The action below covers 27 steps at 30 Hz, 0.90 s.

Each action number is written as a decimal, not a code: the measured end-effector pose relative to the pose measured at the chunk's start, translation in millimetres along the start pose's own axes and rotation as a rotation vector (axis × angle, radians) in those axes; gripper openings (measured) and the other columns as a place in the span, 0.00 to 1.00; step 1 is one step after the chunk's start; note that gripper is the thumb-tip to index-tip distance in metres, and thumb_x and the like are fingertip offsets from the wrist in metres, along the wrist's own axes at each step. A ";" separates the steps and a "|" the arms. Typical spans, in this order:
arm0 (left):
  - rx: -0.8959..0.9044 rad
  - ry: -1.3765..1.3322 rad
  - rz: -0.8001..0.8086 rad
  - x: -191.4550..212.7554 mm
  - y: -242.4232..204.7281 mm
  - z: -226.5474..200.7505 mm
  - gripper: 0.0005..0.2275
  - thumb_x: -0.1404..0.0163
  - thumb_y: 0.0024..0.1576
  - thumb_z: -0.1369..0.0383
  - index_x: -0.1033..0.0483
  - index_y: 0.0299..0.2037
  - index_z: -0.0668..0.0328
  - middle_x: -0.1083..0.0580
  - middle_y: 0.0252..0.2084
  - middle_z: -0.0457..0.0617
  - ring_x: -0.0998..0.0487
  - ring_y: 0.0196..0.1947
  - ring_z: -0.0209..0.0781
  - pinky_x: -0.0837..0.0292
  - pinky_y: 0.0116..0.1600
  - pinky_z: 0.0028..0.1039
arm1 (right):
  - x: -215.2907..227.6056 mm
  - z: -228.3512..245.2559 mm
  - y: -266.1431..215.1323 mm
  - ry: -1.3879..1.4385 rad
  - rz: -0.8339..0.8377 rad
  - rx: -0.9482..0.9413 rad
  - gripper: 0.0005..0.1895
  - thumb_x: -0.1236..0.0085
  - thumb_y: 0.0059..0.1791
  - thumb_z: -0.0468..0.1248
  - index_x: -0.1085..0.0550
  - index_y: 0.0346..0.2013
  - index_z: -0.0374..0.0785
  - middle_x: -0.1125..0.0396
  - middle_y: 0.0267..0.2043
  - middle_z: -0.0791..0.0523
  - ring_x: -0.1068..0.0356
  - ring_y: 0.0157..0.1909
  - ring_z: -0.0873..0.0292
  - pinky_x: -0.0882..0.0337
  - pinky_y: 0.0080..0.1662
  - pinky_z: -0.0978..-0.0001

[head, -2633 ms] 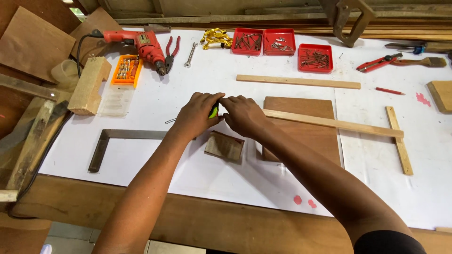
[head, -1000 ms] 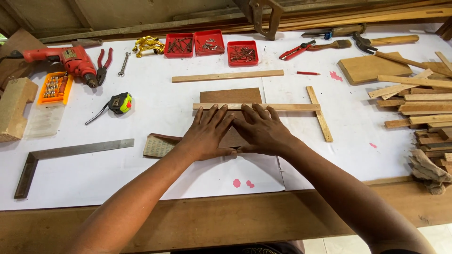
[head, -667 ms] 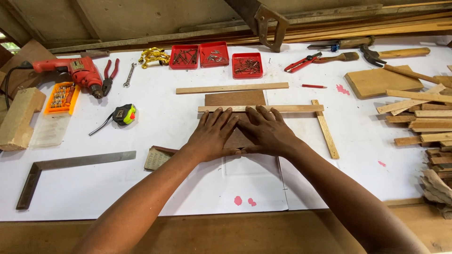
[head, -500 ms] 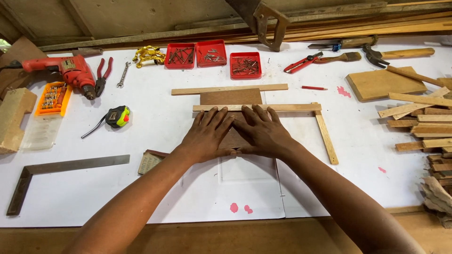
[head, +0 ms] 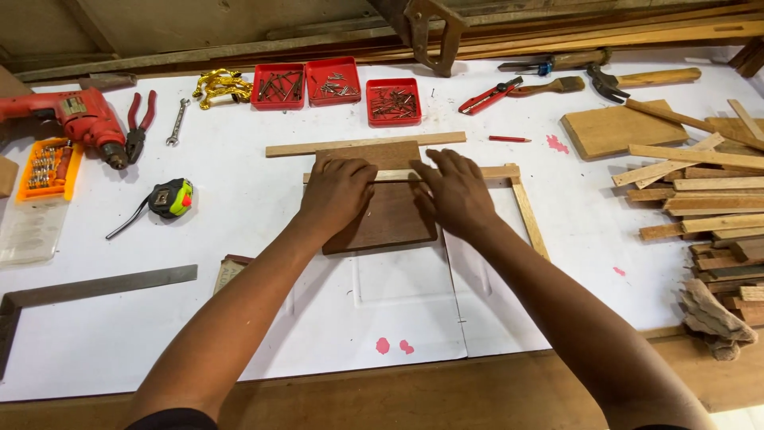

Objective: Using a tape measure, pencil, and square to measure and mark wood pieces on a workbench.

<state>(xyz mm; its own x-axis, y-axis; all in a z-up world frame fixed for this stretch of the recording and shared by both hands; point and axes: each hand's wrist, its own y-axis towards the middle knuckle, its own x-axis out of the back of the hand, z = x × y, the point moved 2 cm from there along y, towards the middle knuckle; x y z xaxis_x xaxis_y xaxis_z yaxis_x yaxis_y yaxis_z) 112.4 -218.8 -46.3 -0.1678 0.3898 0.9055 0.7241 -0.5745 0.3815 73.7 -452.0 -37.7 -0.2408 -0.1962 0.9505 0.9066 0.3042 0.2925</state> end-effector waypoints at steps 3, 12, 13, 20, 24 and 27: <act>0.027 -0.003 -0.043 -2.6 4.1 6.4 0.09 0.47 0.61 0.67 0.18 0.49 0.55 0.23 0.47 0.47 0.24 0.51 0.49 0.33 0.60 0.42 | -5.8 -13.9 6.9 0.011 0.104 -0.145 0.22 0.48 0.56 0.47 0.29 0.64 0.50 0.31 0.59 0.53 0.37 0.65 0.49 0.39 0.66 0.49; 0.065 0.042 0.005 34.5 -39.9 33.3 0.10 0.48 0.63 0.67 0.19 0.51 0.56 0.24 0.45 0.47 0.24 0.45 0.46 0.28 0.51 0.39 | 17.0 42.7 24.6 0.051 0.100 -0.096 0.15 0.41 0.51 0.48 0.21 0.51 0.52 0.31 0.47 0.54 0.33 0.52 0.51 0.34 0.55 0.55; 0.069 0.047 -0.002 35.7 -41.0 38.5 0.10 0.48 0.63 0.67 0.19 0.51 0.56 0.24 0.45 0.47 0.24 0.45 0.46 0.28 0.51 0.39 | 16.5 45.9 28.4 0.050 0.096 -0.088 0.15 0.41 0.51 0.48 0.21 0.51 0.52 0.31 0.47 0.54 0.33 0.52 0.51 0.34 0.55 0.55; 0.164 0.061 0.111 42.1 -53.1 46.9 0.11 0.49 0.64 0.65 0.21 0.54 0.55 0.24 0.45 0.45 0.24 0.45 0.42 0.28 0.53 0.38 | 8.5 67.4 27.1 0.047 0.094 -0.044 0.13 0.44 0.53 0.47 0.21 0.50 0.53 0.31 0.47 0.54 0.33 0.52 0.52 0.34 0.56 0.54; 0.165 0.064 0.090 39.3 -57.0 48.2 0.11 0.49 0.64 0.65 0.21 0.53 0.53 0.24 0.45 0.44 0.24 0.46 0.42 0.29 0.55 0.39 | 4.6 66.4 20.1 0.090 0.020 -0.009 0.13 0.45 0.52 0.46 0.21 0.50 0.52 0.31 0.48 0.54 0.33 0.53 0.50 0.34 0.54 0.55; 0.187 0.069 0.103 43.7 -59.3 41.4 0.11 0.50 0.64 0.65 0.21 0.55 0.54 0.24 0.46 0.45 0.24 0.46 0.42 0.29 0.55 0.39 | 5.6 69.8 21.3 0.081 0.081 -0.054 0.13 0.46 0.54 0.47 0.21 0.51 0.51 0.32 0.48 0.53 0.33 0.53 0.51 0.34 0.55 0.55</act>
<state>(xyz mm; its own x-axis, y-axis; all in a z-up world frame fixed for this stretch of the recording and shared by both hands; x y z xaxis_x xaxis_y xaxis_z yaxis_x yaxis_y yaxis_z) 89.9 -137.9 -37.0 -0.1270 0.2818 0.9510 0.8500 -0.4633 0.2508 67.5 -381.6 -18.8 -0.1388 -0.2485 0.9586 0.9398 0.2722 0.2067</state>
